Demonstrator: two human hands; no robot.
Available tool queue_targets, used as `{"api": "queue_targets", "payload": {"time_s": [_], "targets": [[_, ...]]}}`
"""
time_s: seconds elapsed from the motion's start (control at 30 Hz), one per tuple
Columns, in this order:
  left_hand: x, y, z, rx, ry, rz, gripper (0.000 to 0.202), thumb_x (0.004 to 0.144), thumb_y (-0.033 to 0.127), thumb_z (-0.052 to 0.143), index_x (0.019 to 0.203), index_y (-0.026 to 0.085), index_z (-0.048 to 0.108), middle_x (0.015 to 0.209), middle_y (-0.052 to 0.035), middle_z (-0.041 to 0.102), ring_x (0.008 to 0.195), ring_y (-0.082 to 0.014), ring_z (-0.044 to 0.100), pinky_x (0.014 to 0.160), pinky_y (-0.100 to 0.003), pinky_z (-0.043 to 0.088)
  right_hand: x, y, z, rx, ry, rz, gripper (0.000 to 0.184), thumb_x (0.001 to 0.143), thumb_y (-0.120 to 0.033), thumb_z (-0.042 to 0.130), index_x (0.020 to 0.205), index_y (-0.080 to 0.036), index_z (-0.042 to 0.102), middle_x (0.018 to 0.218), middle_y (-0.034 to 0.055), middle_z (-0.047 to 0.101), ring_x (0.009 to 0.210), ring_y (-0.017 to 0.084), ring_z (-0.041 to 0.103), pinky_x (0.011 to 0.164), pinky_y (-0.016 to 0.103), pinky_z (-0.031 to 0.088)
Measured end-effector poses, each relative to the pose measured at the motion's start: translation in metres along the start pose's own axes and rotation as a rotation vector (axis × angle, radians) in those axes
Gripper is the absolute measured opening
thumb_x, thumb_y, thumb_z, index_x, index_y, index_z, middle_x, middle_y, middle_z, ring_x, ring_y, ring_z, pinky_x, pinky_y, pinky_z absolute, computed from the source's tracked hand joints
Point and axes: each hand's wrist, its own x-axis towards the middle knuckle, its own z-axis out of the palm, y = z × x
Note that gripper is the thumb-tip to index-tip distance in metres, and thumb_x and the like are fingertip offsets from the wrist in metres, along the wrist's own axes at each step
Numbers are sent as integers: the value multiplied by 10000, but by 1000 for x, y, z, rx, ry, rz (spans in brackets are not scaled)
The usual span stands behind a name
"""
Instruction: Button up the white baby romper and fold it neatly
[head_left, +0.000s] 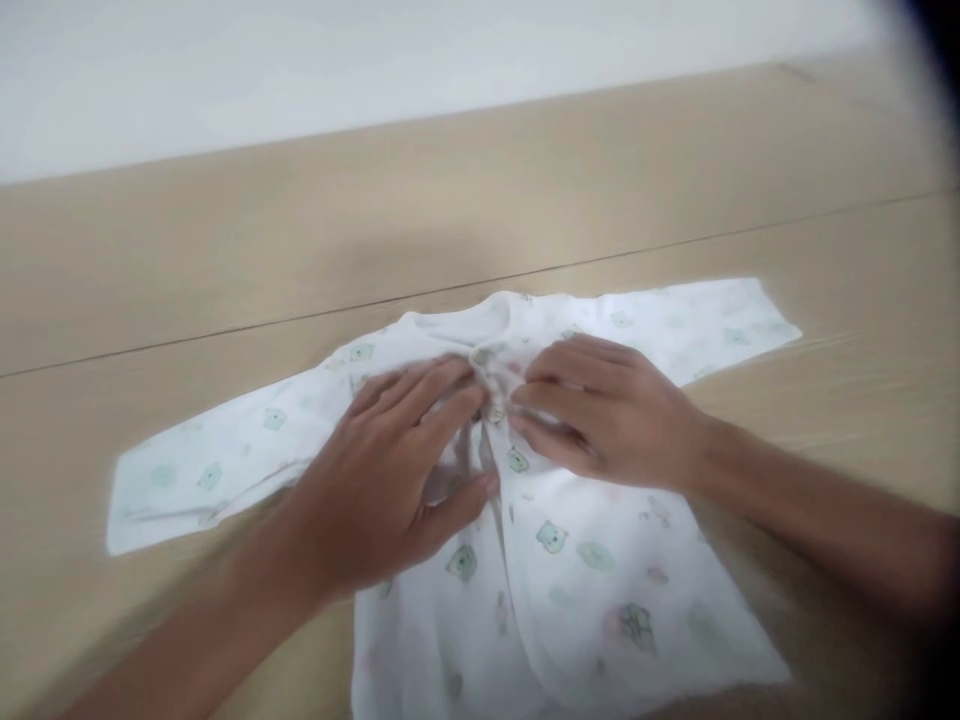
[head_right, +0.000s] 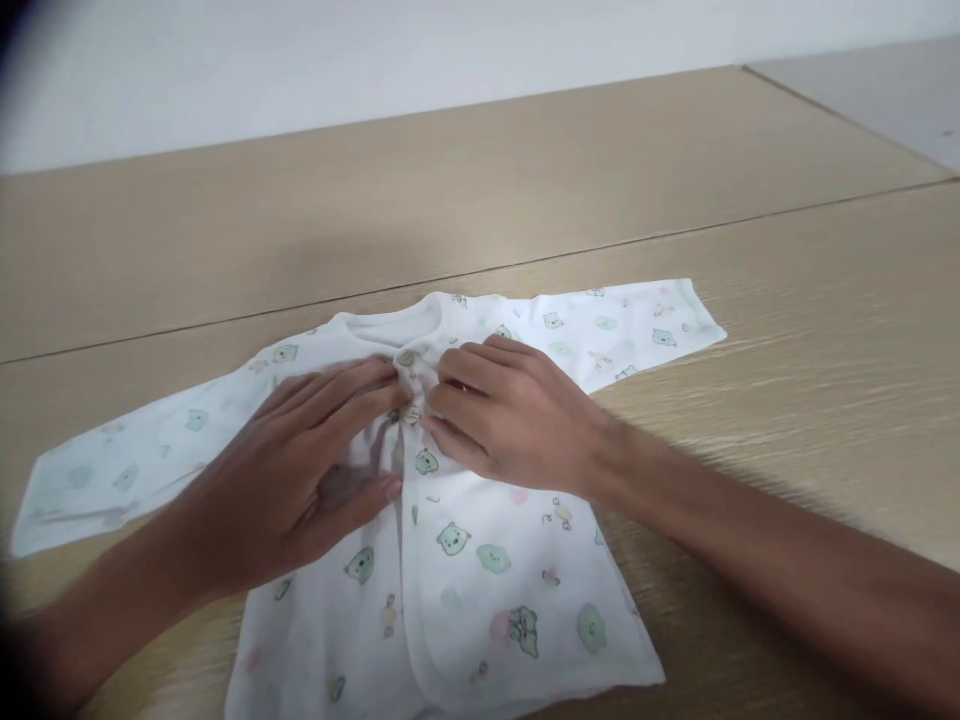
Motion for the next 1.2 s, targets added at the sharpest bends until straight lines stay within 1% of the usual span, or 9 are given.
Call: {"api": "queue_targets", "payload": {"time_s": [0.1, 0.2, 0.4, 0.47, 0.57, 0.8, 1.0, 1.13, 1.2], "targets": [[-3, 1, 4, 103, -25, -35, 549, 1003, 417, 420, 1468, 131, 359, 1514, -51, 220, 1403, -235, 166, 1159, -474, 172, -3, -10, -5, 43, -1, 81, 164, 944, -163, 566, 867, -74, 680, 931, 93, 560, 822, 206, 531, 752, 374, 426], [-2, -4, 6, 85, 6, -43, 522, 983, 392, 432, 1440, 149, 362, 1499, -42, 262, 1394, -211, 195, 1160, -424, 174, -9, -27, -9, 238, -4, 156, 121, 927, -120, 566, 881, -78, 669, 961, 82, 547, 853, 176, 518, 774, 335, 419], [-2, 4, 4, -139, 114, -33, 75, 905, 237, 523, 931, 168, 532, 1255, -39, 458, 1235, -213, 388, 1032, -386, 311, -19, -35, -5, 416, -103, 176, 66, 904, -138, 620, 953, -119, 660, 1020, 49, 534, 925, 152, 507, 867, 293, 412], [-3, 14, 4, -213, 98, -16, 62, 894, 174, 528, 843, 170, 561, 1107, -24, 494, 1099, -194, 458, 956, -370, 355, -19, -31, -4, 418, -100, 184, 72, 899, -171, 641, 945, -118, 660, 1006, 50, 536, 911, 146, 510, 855, 280, 417], [-3, 24, 6, -311, 48, -28, 52, 855, 143, 580, 848, 192, 598, 1026, 20, 504, 975, -170, 480, 907, -359, 343, -19, -27, -4, 414, -94, 166, 91, 906, -190, 641, 955, -114, 651, 1016, 55, 541, 936, 156, 513, 877, 297, 417], [-4, 22, 14, -342, 67, -34, 189, 871, 131, 667, 1019, 222, 591, 1081, 41, 537, 1018, -170, 491, 932, -364, 328, -20, -28, -4, 405, -114, 86, 56, 947, -162, 597, 908, -125, 610, 977, 45, 555, 878, 169, 527, 808, 353, 423], [-2, 23, 12, -414, 48, -36, 223, 845, 22, 675, 933, 221, 626, 988, 69, 568, 939, -155, 516, 919, -366, 316, -22, -28, -5, 450, -101, 105, 15, 924, -133, 617, 934, -143, 612, 961, 27, 566, 858, 159, 532, 780, 341, 420], [1, 20, 9, -522, 33, -27, 152, 887, 66, 649, 890, 216, 626, 864, 87, 589, 859, -132, 533, 959, -341, 335, -23, -29, -7, 420, -110, 79, 11, 940, -146, 613, 951, -143, 616, 935, 25, 561, 832, 151, 526, 775, 337, 421], [1, 18, 7, -574, 20, -39, 106, 923, 115, 641, 909, 220, 643, 862, 72, 591, 841, -127, 540, 914, -313, 380, -23, -29, -8, 401, -115, 59, 19, 955, -161, 609, 962, -144, 615, 922, 24, 555, 813, 145, 516, 769, 333, 420]]}}
